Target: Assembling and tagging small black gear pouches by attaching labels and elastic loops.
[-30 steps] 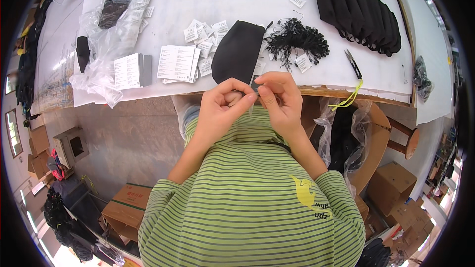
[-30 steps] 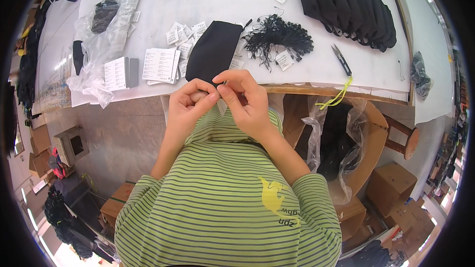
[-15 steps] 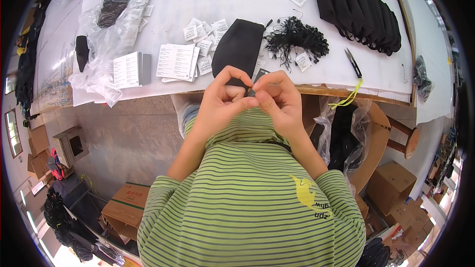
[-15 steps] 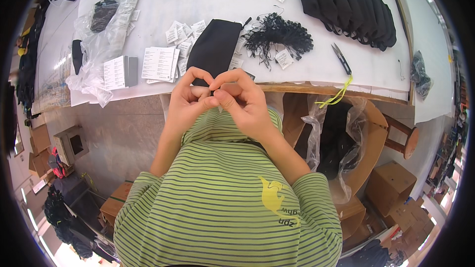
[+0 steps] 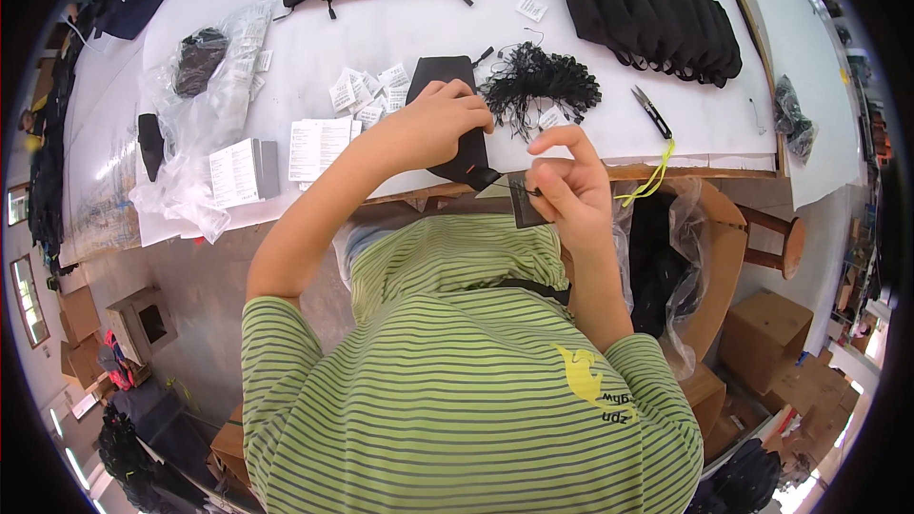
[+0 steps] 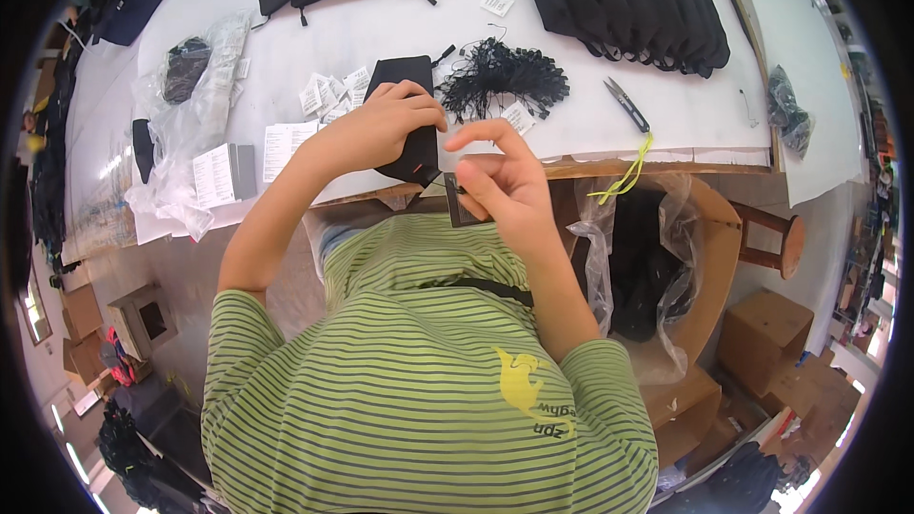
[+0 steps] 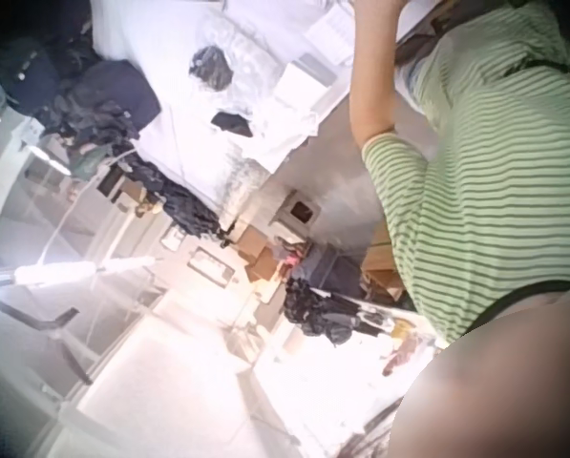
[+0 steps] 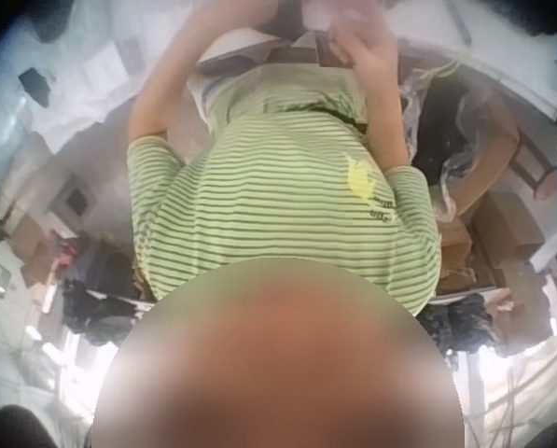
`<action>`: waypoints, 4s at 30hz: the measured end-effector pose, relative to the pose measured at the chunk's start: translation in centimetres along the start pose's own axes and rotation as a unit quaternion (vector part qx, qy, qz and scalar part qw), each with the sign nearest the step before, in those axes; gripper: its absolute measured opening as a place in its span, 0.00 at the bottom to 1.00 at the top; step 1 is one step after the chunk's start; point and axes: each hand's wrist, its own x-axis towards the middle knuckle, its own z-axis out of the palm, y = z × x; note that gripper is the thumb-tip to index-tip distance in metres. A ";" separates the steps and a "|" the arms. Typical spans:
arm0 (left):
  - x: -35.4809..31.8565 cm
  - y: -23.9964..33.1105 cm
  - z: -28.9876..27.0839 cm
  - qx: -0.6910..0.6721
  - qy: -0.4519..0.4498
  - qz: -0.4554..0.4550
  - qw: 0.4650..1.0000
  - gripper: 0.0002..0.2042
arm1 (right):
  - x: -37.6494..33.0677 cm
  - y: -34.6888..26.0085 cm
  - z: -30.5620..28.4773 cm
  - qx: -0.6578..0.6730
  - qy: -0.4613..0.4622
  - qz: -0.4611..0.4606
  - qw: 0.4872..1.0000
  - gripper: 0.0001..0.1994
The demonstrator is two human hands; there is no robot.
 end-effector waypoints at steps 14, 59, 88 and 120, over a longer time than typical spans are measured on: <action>-4.8 -0.8 0.4 0.064 0.254 -0.082 0.962 0.10 | 0.5 -5.2 -0.3 -0.345 0.135 -0.194 0.908 0.05; -3.4 -0.9 2.5 0.047 0.322 -0.090 0.941 0.08 | -0.2 -12.0 11.3 0.070 -0.469 -0.141 0.869 0.09; -4.1 -0.5 2.4 0.011 0.332 -0.123 0.935 0.07 | 0.3 -7.9 12.4 0.406 -0.538 -0.062 0.737 0.18; -10.4 5.1 -2.1 0.024 0.390 -0.132 0.911 0.10 | 4.7 3.6 -2.9 -0.359 -0.062 -0.083 0.928 0.21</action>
